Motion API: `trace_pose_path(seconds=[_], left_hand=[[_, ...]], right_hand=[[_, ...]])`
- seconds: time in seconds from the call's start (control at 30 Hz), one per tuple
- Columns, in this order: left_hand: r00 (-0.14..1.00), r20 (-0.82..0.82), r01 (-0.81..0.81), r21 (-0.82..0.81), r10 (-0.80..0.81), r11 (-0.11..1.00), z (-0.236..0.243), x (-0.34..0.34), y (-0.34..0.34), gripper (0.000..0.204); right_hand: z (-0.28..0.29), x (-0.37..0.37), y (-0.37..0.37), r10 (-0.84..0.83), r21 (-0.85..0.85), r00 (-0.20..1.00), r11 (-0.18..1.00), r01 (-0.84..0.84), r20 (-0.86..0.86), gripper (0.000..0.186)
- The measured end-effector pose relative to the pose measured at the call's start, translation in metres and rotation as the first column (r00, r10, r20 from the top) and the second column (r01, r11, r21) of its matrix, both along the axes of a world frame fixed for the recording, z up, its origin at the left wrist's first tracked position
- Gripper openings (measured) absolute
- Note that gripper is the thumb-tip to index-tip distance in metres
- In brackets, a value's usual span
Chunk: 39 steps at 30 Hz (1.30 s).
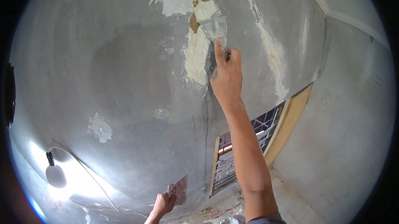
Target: Using a putty knife and trowel to apply filler to cracks and holes in a wall.
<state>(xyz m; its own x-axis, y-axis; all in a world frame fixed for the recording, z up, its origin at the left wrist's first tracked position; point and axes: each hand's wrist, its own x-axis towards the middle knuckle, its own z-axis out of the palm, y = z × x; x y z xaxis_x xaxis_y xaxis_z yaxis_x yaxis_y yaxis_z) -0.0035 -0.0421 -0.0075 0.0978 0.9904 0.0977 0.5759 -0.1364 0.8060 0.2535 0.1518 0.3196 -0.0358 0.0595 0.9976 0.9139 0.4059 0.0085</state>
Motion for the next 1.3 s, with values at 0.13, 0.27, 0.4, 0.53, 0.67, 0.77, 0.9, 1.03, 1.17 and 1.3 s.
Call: trace_pose_path(seconds=[0.13,0.27,0.4,0.53,0.67,0.77,0.9,1.03,1.17,1.3], left_hand=[[1.000,-0.011,0.016,0.004,-0.016,1.000,0.001,0.008,0.002,0.026],[1.000,-0.014,0.026,-0.040,-0.027,0.999,-0.002,0.008,0.002,0.026],[0.999,-0.032,0.041,-0.061,-0.043,0.997,0.006,0.011,0.003,0.027],[0.989,-0.072,0.130,0.001,-0.130,0.991,-0.020,0.009,0.011,0.022],[0.992,-0.023,0.125,0.010,-0.125,0.992,-0.014,0.019,0.009,0.024],[0.993,-0.017,0.113,-0.023,-0.113,0.993,-0.018,0.017,0.005,0.025],[0.993,-0.022,0.109,-0.094,-0.112,0.990,-0.034,0.012,0.005,0.028],[0.994,-0.054,0.076,-0.222,-0.090,0.972,-0.048,0.015,0.009,0.033],[0.992,0.012,0.126,-0.204,-0.126,0.971,-0.089,0.015,0.013,0.033],[0.981,0.133,0.183,-0.386,-0.141,0.904,-0.134,0.030,0.007,0.021]], right_hand=[[-0.028,0.007,-0.001,-0.057,-0.068,0.998,0.996,0.057,0.011,0.069],[-0.101,0.012,-0.022,0.037,-0.196,0.999,0.980,-0.039,-0.016,0.072],[-0.082,0.014,-0.042,0.039,-0.194,0.999,0.980,-0.045,-0.036,0.072],[-0.013,0.005,-0.028,0.067,-0.111,0.997,0.991,-0.072,-0.044,0.070],[-0.037,0.000,-0.016,0.064,-0.122,0.998,0.990,-0.065,-0.011,0.069],[-0.110,-0.007,-0.022,0.086,-0.239,0.996,0.967,-0.089,-0.019,0.071],[-0.203,-0.005,-0.060,0.126,-0.394,0.987,0.906,-0.154,-0.095,0.071],[-0.257,0.015,-0.098,0.131,-0.481,0.978,0.855,-0.194,-0.162,0.062],[-0.285,0.028,-0.145,0.212,-0.088,0.197,0.438,-0.895,-0.957,0.039],[-0.337,0.066,-0.185,-0.077,-0.136,0.116,0.335,-0.933,-0.990,0.040]])
